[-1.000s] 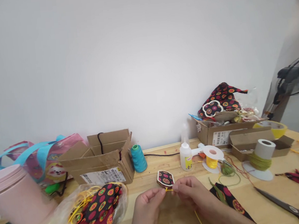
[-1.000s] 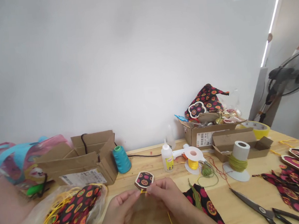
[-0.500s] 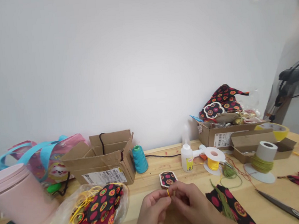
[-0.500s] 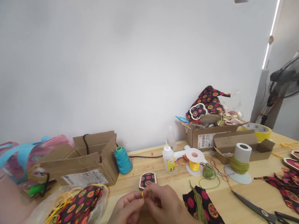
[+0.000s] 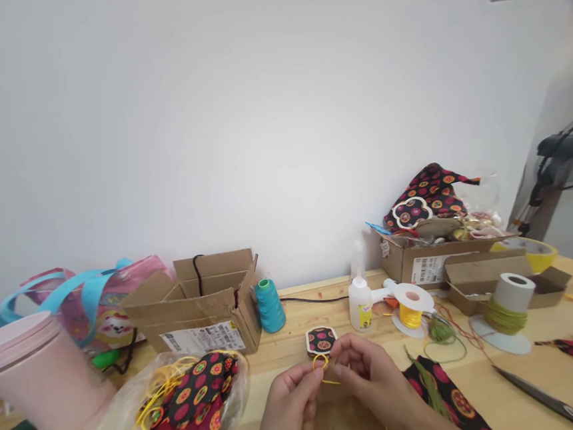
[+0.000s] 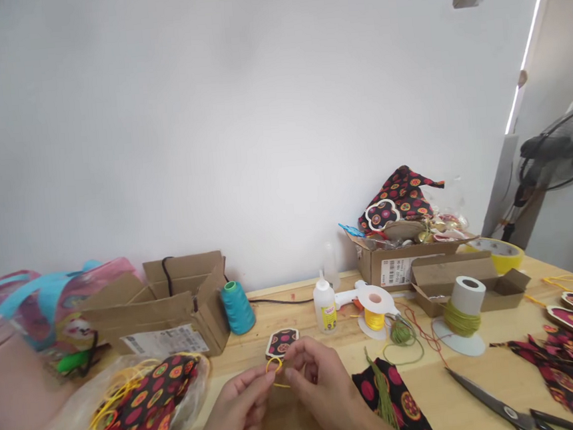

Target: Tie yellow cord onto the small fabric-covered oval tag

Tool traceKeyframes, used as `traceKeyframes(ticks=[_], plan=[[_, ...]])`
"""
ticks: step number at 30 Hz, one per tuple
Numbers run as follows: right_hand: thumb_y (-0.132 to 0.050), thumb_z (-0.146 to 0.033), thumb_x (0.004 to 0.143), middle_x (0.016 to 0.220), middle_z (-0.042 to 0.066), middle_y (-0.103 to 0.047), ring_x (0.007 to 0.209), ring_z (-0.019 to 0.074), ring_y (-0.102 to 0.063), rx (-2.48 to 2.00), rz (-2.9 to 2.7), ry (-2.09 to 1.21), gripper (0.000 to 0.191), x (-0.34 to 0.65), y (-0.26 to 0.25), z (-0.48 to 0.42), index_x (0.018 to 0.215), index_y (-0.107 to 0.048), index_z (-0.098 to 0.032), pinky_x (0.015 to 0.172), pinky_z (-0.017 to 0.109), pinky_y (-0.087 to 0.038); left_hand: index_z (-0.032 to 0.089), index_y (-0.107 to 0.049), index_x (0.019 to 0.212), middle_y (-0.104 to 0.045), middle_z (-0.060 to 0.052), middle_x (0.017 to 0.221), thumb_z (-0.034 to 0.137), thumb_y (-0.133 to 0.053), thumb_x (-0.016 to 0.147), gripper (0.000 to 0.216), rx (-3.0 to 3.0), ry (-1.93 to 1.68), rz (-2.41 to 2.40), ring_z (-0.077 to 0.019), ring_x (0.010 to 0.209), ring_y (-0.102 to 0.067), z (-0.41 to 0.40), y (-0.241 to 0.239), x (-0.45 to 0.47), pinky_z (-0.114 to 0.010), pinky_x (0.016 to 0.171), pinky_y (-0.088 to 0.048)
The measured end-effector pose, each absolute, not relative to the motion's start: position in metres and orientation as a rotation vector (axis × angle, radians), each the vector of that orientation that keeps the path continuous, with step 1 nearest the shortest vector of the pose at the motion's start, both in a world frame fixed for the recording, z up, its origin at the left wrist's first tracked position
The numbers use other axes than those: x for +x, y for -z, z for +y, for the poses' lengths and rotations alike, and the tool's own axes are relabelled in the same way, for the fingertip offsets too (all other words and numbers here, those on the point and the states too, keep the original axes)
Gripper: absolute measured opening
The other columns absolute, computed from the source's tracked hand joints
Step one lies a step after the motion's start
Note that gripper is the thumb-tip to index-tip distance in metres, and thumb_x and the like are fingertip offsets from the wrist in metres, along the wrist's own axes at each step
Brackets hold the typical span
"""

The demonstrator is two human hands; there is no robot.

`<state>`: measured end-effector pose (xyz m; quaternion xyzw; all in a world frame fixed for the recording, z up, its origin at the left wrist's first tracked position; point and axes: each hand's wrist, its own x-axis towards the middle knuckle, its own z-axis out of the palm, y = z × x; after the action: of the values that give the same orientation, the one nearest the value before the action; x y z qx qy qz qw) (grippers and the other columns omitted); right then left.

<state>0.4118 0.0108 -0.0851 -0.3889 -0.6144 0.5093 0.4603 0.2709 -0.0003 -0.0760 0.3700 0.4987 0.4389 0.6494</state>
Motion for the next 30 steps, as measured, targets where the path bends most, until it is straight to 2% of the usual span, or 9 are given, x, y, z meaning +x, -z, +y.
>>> traceKeyframes(ticks=[6,12,17,20,22,24,26,28,30], plan=[[-0.049,-0.02,0.076,0.062,-0.004,-0.052,0.046,0.0065,-0.036,-1.048,-1.793,-1.002,0.01,0.4123,0.0793,0.0056,0.083,-0.056,-0.018,0.043,0.017,-0.027,0.014,-0.053,0.057,-0.033,0.01,0.041,0.044,-0.07,0.049,0.036,0.821,-1.011,1.073,0.0004,0.032,-0.015,-0.0003,0.0749,0.2717,-0.017,0.033,-0.002],[-0.049,-0.015,0.076,0.068,-0.005,-0.059,0.052,0.0082,-0.047,-1.114,-2.001,-0.629,0.017,0.4158,0.0815,0.0075,0.084,-0.06,-0.025,0.051,0.018,-0.033,0.012,-0.064,0.072,-0.03,0.009,0.039,0.046,-0.066,0.056,0.038,0.962,-0.939,1.083,-0.0018,0.033,-0.017,-0.0003,0.0785,0.2707,-0.018,0.034,-0.005],[-0.052,-0.018,0.076,0.069,-0.003,-0.062,0.058,0.0098,-0.053,-1.155,-2.013,-0.536,0.012,0.4187,0.081,0.009,0.078,-0.062,-0.024,0.053,0.018,-0.035,0.01,-0.067,0.078,-0.028,0.009,0.041,0.051,-0.064,0.057,0.046,1.001,-0.968,1.118,-0.002,0.036,-0.014,-0.0018,0.0749,0.2729,-0.019,0.037,-0.004],[-0.051,-0.018,0.076,0.068,-0.002,-0.062,0.057,0.0103,-0.053,-1.175,-2.026,-0.491,0.011,0.4193,0.0806,0.0091,0.075,-0.061,-0.023,0.053,0.019,-0.034,0.01,-0.068,0.077,-0.029,0.009,0.04,0.05,-0.068,0.051,0.047,0.953,-1.043,1.154,-0.0023,0.037,-0.015,-0.0024,0.0746,0.2733,-0.018,0.037,-0.005],[-0.051,-0.018,0.076,0.066,-0.002,-0.06,0.055,0.0101,-0.051,-1.194,-2.036,-0.466,0.01,0.4191,0.0803,0.0094,0.074,-0.06,-0.022,0.051,0.019,-0.033,0.011,-0.069,0.075,-0.033,0.009,0.039,0.047,-0.071,0.049,0.044,0.915,-1.079,1.166,-0.0025,0.037,-0.019,-0.0019,0.0753,0.2733,-0.017,0.036,-0.01],[-0.05,-0.018,0.076,0.066,-0.002,-0.058,0.055,0.0101,-0.05,-1.19,-2.042,-0.451,0.01,0.4186,0.0799,0.0099,0.072,-0.059,-0.022,0.051,0.019,-0.032,0.012,-0.069,0.073,-0.047,0.005,0.042,0.04,-0.074,0.048,0.038,0.889,-1.124,1.143,-0.0039,0.04,-0.034,-0.0003,0.0768,0.2733,-0.015,0.039,-0.023],[-0.05,-0.017,0.076,0.068,-0.002,-0.057,0.059,0.0104,-0.05,-1.173,-2.035,-0.441,0.01,0.418,0.08,0.0105,0.071,-0.058,-0.021,0.053,0.019,-0.033,0.013,-0.068,0.072,-0.063,-0.001,0.057,0.034,-0.076,0.047,0.034,0.884,-1.196,1.087,-0.0097,0.056,-0.053,0.0017,0.0787,0.2734,-0.017,0.054,-0.038],[-0.05,-0.017,0.076,0.07,-0.001,-0.055,0.062,0.011,-0.051,-1.165,-2.021,-0.442,0.01,0.4178,0.0806,0.0109,0.071,-0.058,-0.021,0.054,0.02,-0.033,0.014,-0.065,0.075,-0.068,-0.005,0.069,0.03,-0.077,0.046,0.035,0.915,-1.249,1.051,-0.0158,0.07,-0.059,0.0032,0.0803,0.2735,-0.023,0.067,-0.042],[-0.049,-0.016,0.075,0.069,-0.001,-0.053,0.063,0.0114,-0.051,-1.164,-2.007,-0.455,0.01,0.4178,0.0813,0.0107,0.072,-0.058,-0.02,0.055,0.02,-0.033,0.014,-0.062,0.079,-0.068,-0.005,0.067,0.03,-0.076,0.049,0.036,0.975,-1.268,1.063,-0.0171,0.069,-0.06,0.0035,0.0812,0.2739,-0.025,0.068,-0.043]])
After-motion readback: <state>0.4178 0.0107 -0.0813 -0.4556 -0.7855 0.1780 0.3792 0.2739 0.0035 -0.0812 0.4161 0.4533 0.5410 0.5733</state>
